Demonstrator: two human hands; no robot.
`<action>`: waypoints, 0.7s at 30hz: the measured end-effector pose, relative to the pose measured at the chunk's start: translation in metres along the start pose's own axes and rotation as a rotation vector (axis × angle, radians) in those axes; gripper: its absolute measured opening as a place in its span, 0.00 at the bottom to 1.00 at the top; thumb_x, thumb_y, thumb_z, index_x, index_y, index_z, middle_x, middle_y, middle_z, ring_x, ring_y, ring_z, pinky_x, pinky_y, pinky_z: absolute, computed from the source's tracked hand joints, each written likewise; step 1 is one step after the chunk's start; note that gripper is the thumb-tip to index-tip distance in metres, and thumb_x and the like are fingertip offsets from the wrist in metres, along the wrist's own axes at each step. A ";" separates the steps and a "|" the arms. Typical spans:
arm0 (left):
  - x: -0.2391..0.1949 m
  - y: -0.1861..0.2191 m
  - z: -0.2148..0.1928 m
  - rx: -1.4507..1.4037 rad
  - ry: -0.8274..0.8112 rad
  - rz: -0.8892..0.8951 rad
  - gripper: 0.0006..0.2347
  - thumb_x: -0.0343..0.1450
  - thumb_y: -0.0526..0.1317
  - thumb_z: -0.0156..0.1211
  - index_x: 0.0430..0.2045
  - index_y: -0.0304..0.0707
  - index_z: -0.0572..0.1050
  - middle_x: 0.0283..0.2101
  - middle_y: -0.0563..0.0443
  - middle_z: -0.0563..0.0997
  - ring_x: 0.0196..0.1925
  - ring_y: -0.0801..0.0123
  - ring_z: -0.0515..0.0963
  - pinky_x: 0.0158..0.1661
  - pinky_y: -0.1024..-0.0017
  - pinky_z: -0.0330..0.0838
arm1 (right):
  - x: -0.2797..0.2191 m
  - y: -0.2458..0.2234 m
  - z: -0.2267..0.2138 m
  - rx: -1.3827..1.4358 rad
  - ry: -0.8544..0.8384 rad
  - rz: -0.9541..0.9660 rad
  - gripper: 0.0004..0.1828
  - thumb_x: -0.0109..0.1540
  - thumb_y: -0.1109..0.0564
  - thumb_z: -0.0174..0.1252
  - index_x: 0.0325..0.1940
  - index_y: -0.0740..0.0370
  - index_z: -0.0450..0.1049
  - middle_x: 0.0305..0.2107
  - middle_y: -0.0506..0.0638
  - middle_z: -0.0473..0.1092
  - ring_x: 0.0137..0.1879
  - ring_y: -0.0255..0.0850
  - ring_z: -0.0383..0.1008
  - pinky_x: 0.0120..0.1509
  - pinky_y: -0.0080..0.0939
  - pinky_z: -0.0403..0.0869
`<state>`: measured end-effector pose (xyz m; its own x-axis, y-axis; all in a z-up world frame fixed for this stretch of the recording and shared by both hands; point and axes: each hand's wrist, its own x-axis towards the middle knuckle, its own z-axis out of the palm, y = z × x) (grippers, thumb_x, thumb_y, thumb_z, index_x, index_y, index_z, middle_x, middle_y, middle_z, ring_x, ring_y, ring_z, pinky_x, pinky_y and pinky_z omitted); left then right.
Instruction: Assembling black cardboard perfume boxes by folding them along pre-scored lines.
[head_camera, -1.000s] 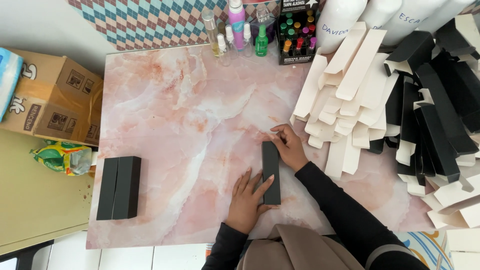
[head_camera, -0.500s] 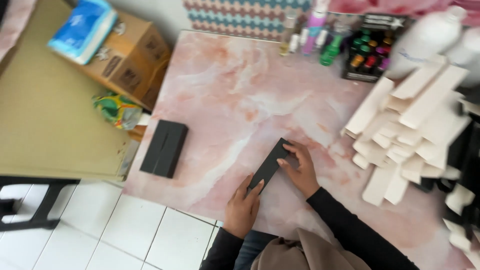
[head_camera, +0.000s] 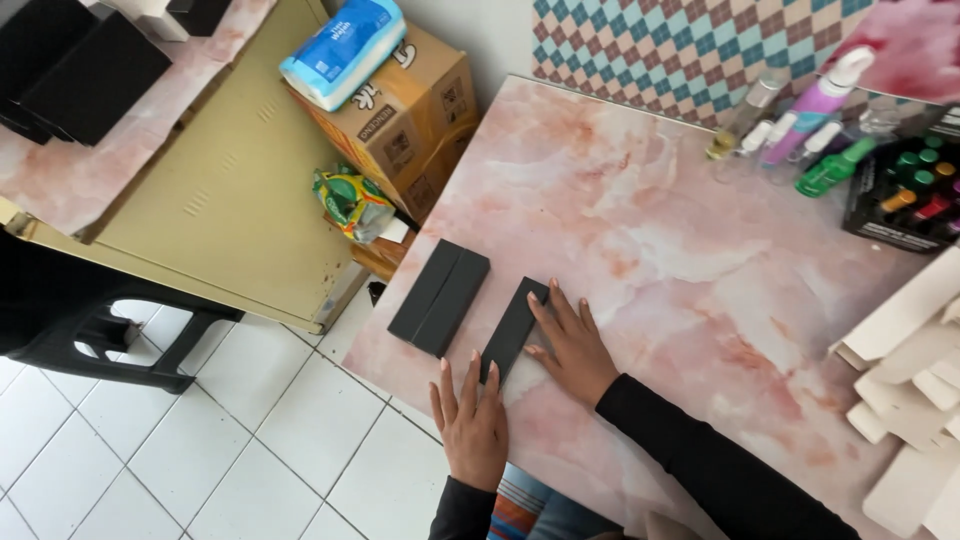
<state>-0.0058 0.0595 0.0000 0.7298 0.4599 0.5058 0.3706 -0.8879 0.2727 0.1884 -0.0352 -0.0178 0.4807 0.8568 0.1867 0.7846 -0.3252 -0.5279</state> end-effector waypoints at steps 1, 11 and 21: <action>0.001 -0.005 0.002 0.002 0.002 -0.001 0.16 0.75 0.36 0.51 0.59 0.46 0.75 0.70 0.51 0.69 0.77 0.41 0.55 0.71 0.41 0.49 | 0.008 0.000 0.004 0.001 0.001 -0.002 0.42 0.71 0.45 0.51 0.82 0.52 0.38 0.79 0.63 0.31 0.84 0.54 0.34 0.80 0.66 0.40; 0.010 -0.034 0.018 0.018 0.047 -0.125 0.19 0.74 0.35 0.53 0.61 0.55 0.73 0.74 0.49 0.63 0.80 0.44 0.48 0.74 0.40 0.35 | 0.053 -0.009 0.032 -0.212 -0.031 0.032 0.43 0.69 0.38 0.49 0.83 0.43 0.37 0.79 0.58 0.38 0.83 0.53 0.41 0.76 0.76 0.39; 0.011 -0.038 0.027 -0.089 0.010 -0.211 0.20 0.76 0.35 0.50 0.65 0.52 0.69 0.77 0.49 0.56 0.82 0.44 0.40 0.74 0.42 0.27 | 0.055 -0.012 0.034 -0.353 0.030 0.008 0.43 0.69 0.33 0.46 0.83 0.43 0.39 0.78 0.59 0.41 0.81 0.54 0.45 0.75 0.76 0.44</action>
<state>0.0033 0.0979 -0.0267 0.6352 0.6361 0.4380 0.4620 -0.7675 0.4445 0.1918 0.0299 -0.0296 0.4947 0.8430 0.2110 0.8651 -0.4547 -0.2116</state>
